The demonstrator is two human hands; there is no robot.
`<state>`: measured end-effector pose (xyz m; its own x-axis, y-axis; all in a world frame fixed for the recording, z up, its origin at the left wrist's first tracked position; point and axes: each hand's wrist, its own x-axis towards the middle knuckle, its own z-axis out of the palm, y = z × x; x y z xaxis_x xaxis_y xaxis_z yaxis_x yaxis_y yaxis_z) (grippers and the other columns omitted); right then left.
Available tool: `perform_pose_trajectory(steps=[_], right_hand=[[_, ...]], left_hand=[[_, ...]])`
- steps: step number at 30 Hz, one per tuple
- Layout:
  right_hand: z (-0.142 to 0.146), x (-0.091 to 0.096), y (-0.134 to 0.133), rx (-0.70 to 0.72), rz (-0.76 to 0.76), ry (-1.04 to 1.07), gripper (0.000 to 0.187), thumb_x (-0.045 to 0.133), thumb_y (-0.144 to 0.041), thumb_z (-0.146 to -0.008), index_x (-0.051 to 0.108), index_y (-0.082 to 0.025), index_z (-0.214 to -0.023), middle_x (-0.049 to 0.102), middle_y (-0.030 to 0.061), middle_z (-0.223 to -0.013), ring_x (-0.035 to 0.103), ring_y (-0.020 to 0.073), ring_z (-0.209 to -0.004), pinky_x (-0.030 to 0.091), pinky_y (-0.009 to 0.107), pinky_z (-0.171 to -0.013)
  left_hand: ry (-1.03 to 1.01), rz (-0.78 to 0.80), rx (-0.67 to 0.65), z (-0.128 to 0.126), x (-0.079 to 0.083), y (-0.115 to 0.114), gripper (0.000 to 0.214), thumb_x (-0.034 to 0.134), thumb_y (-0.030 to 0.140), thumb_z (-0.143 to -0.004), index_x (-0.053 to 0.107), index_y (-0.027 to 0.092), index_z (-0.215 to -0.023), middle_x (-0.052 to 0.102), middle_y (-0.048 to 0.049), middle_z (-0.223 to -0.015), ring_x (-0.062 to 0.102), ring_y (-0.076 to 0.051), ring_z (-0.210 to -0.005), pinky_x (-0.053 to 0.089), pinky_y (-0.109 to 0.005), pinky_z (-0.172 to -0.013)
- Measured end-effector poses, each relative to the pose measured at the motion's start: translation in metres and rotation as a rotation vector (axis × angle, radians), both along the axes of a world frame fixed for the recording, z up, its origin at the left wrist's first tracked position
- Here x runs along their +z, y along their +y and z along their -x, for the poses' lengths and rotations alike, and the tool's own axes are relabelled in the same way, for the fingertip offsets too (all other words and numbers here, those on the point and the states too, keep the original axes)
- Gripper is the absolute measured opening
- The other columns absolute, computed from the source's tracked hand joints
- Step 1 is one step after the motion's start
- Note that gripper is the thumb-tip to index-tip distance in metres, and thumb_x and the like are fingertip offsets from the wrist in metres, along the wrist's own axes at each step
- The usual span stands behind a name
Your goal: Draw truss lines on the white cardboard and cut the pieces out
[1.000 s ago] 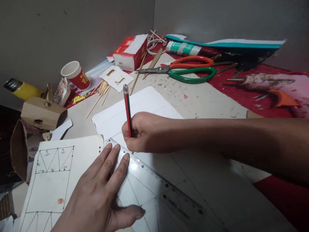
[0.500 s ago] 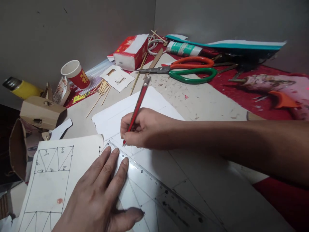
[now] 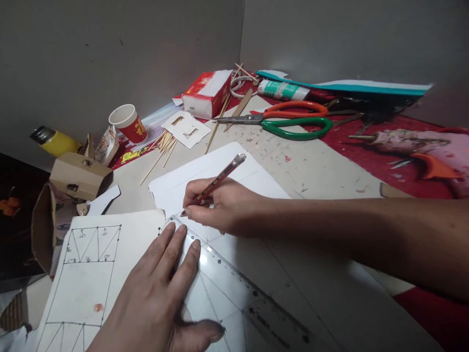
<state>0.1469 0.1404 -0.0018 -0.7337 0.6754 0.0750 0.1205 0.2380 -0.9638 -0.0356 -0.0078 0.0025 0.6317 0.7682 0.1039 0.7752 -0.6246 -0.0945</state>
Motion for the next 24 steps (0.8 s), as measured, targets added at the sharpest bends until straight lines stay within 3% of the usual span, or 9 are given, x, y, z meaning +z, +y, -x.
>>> perform_pose_trajectory(steps=[16, 24], right_hand=[[0.0006, 0.0004, 0.0022, 0.031, -0.098, -0.052, 0.007, 0.056, -0.012, -0.084, 0.058, -0.017, -0.08, 0.061, -0.0017, -0.076, 0.055, 0.0125, -0.073, 0.04, 0.024, -0.069], [0.0002, 0.0005, 0.0023, 0.042, -0.08, -0.058, 0.008, 0.057, -0.012, -0.082, 0.056, -0.018, -0.077, 0.059, -0.002, -0.074, 0.053, 0.0131, -0.072, 0.04, 0.024, -0.068]], left_hand=[[-0.038, 0.026, 0.018, 0.0032, -0.0025, 0.0033, 0.09, 0.063, 0.068, -0.08, 0.043, 0.007, -0.143, 0.037, -0.03, -0.154, 0.027, -0.044, -0.148, 0.049, -0.059, -0.103], [-0.047, 0.0, 0.004, 0.0027, -0.0012, 0.0048, 0.084, 0.063, 0.065, -0.082, 0.046, 0.006, -0.14, 0.043, -0.0294, -0.151, 0.031, -0.042, -0.146, 0.052, -0.056, -0.101]])
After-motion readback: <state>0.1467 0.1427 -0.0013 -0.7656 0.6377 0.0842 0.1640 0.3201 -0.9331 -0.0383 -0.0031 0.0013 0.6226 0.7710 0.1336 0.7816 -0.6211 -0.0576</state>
